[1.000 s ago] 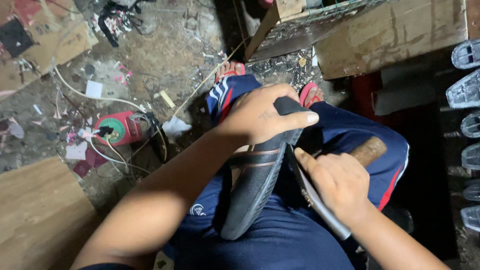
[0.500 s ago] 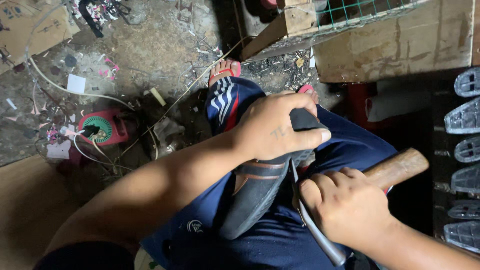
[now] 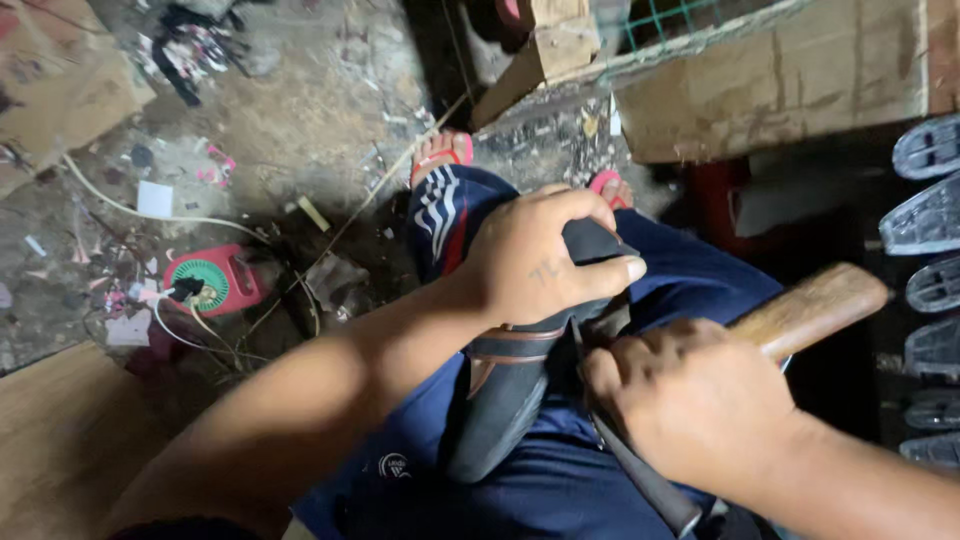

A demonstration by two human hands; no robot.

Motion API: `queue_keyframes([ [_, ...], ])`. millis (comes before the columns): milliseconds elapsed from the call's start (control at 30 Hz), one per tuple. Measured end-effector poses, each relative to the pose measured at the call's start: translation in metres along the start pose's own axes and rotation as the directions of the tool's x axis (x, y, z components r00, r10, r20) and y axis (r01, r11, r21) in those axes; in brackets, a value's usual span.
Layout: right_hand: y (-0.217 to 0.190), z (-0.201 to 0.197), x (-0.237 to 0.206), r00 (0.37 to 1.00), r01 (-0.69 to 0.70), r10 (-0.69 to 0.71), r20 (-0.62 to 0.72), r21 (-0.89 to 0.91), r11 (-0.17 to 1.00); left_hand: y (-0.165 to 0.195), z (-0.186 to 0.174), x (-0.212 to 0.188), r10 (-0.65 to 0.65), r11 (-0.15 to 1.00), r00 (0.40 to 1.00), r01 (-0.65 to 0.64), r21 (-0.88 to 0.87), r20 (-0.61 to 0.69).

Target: The person sits on the floor holding a shoe upper fitted over a wooden last on their lap. They use a hammer to repeatedly pound the sole and edge of the shoe, turning the shoe to work different sides, and press and check the sole fit with their hands.

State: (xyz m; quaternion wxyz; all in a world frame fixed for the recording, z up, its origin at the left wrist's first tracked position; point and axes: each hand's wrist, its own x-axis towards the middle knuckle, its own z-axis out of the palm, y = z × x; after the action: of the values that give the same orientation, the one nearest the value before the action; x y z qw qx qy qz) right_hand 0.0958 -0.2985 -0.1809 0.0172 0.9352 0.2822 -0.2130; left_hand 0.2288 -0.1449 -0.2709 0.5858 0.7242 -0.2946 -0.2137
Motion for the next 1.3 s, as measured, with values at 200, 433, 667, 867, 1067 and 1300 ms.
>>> queue_keyframes([
  [200, -0.003, 0.018, -0.021, 0.863, 0.203, -0.23, -0.449, -0.106, 0.973, 0.01, 0.011, -0.021, 0.039, 0.973, 0.987, -0.001, -0.233, 0.156],
  [433, 0.015, 0.009, -0.027, 0.889, 0.31, -0.386, -0.248, -0.295, 0.904, 0.014, 0.018, -0.015, -0.064, 0.99, 0.977, 0.088, -0.111, 0.201],
  [667, 0.008, -0.015, -0.006, 0.942, 0.336, -0.326, 0.082, -0.231, 0.913, -0.005, 0.024, -0.003, 0.113, 0.992, 0.994, -0.113, 0.054, 0.011],
  [867, 0.013, -0.006, -0.009, 0.959, 0.284, -0.282, 0.043, -0.202, 0.937, 0.001, 0.03, 0.002, -0.067, 0.996, 0.989, 0.075, -0.054, 0.134],
  [1067, -0.012, 0.033, -0.049, 0.921, 0.031, 0.011, -0.389, 0.1, 0.994, 0.032, 0.026, -0.016, -0.214, 0.966, 0.976, 0.207, 0.153, 0.033],
  [1300, -0.052, 0.079, -0.062, 0.831, -0.184, 0.481, -0.278, 0.679, 0.711, 0.04, -0.024, -0.022, -0.123, 0.925, 0.961, 0.022, 0.38, 0.246],
])
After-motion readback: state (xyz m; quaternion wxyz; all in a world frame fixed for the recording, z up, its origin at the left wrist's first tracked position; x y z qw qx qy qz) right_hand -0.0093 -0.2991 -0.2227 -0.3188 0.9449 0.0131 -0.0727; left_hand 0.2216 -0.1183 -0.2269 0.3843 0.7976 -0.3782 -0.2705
